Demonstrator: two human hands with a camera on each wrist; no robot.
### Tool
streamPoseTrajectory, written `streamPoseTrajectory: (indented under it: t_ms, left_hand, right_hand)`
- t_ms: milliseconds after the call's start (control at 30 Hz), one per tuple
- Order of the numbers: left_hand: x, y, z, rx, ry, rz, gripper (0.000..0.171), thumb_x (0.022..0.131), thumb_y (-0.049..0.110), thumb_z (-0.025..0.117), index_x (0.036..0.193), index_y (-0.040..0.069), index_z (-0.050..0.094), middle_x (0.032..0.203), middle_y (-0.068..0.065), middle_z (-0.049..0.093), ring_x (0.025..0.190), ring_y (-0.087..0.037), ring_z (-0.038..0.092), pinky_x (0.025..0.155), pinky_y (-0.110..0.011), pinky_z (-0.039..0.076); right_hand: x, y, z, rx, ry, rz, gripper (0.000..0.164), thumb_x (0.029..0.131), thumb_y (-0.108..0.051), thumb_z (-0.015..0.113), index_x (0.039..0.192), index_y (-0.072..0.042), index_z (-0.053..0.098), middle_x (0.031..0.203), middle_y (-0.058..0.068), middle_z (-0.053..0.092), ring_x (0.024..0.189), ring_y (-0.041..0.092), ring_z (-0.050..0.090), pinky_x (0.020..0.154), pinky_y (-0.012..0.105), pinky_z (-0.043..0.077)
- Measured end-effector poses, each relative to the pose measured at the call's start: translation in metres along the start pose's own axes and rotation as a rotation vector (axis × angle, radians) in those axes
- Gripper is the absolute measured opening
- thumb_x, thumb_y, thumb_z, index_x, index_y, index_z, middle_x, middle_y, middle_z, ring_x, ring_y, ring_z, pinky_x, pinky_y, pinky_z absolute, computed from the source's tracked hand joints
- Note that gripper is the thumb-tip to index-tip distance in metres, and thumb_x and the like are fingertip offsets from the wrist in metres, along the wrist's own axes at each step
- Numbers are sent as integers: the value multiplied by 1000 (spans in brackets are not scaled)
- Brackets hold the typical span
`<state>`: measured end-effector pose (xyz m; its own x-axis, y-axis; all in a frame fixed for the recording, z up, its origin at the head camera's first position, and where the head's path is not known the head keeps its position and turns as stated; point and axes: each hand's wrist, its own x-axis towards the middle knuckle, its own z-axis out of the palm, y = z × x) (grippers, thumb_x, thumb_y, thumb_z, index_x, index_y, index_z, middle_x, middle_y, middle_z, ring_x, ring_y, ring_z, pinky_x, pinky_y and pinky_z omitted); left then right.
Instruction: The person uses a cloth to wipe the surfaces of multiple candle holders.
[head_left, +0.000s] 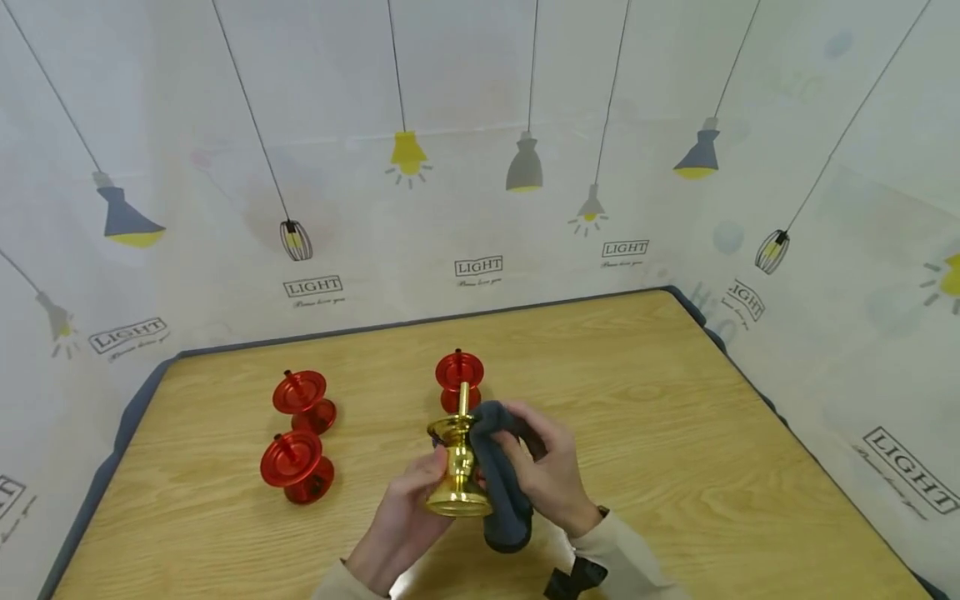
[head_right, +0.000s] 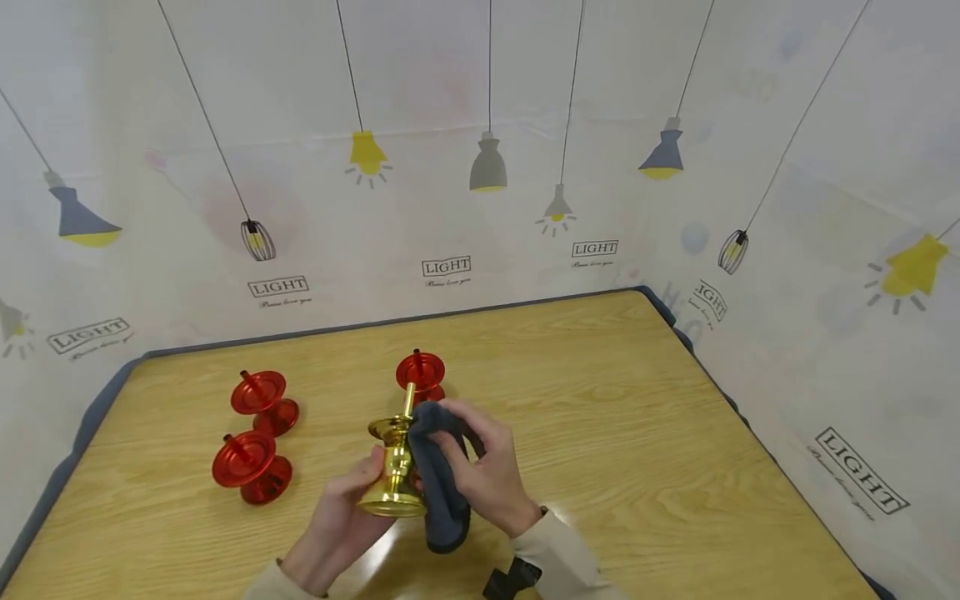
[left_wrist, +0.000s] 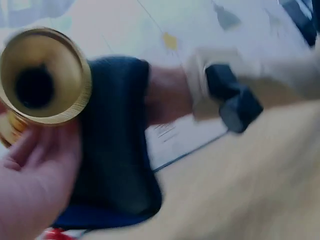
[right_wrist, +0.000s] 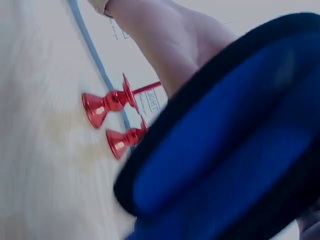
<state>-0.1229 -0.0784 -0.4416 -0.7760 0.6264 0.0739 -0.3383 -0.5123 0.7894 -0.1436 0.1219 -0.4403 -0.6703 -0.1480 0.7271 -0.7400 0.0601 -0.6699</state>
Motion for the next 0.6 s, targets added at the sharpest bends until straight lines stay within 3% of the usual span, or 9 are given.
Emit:
streamPoseTrajectory:
  t_ms: [67, 200, 267, 300, 367, 433, 533, 600]
  left_hand:
    - [-2, 3, 3, 145, 93, 18, 23, 106, 20, 47, 109, 15, 69, 95, 10, 67, 89, -4, 62, 84, -23, 50]
    - [1, 8, 16, 578, 407, 41, 18, 97, 20, 68, 103, 4, 69, 87, 3, 66, 79, -7, 62, 70, -21, 50]
    - [3, 9, 21, 691, 506, 41, 28, 92, 22, 76, 107, 0, 71, 90, -3, 71, 79, -11, 66, 66, -23, 52]
    - [4, 8, 22, 689, 523, 43, 27, 91, 21, 77, 106, -1, 71, 88, -4, 72, 78, -11, 66, 64, -23, 52]
    - [5, 7, 20, 618, 481, 45, 22, 94, 20, 73, 105, 0, 71, 85, -1, 70, 74, -9, 63, 63, -23, 50]
    - [5, 4, 12, 451, 348, 57, 16, 100, 18, 63, 103, 6, 73, 86, 5, 70, 76, -6, 63, 68, -22, 51]
    - [4, -1, 0, 166, 103, 22, 25, 106, 21, 49, 104, 14, 72, 90, 9, 70, 82, -4, 64, 78, -23, 53]
    - [2, -2, -3, 57, -3, -12, 32, 108, 20, 40, 106, 18, 72, 96, 10, 71, 88, -4, 65, 85, -25, 52]
  right_hand:
    - [2, 0, -1, -67, -8, -56, 34, 87, 16, 67, 119, 6, 65, 107, 22, 72, 98, 11, 71, 85, 21, 57]
    - [10, -1, -6, -233, -36, -214, 22, 95, -1, 68, 116, 3, 67, 104, 17, 72, 94, 22, 71, 89, 20, 55]
    - [13, -1, -6, -258, -49, -261, 22, 99, -9, 65, 117, 3, 66, 105, 17, 72, 94, 26, 70, 91, 22, 54]
    - [13, -1, -6, -253, -51, -266, 23, 100, -12, 63, 117, 3, 66, 105, 17, 72, 94, 26, 70, 91, 23, 54]
    - [11, 0, -4, -224, -35, -247, 22, 99, -9, 65, 117, 3, 66, 105, 17, 72, 94, 24, 70, 90, 22, 55]
    - [8, 1, -3, -145, -14, -182, 23, 95, 1, 67, 118, 4, 66, 105, 20, 71, 95, 19, 71, 87, 22, 56]
    - [1, 2, -1, -23, 22, -52, 32, 88, 16, 66, 119, 6, 65, 106, 22, 71, 96, 11, 71, 82, 22, 58]
    - [-1, 2, -2, 18, 23, -5, 37, 86, 21, 64, 120, 7, 65, 106, 23, 71, 97, 8, 70, 81, 22, 58]
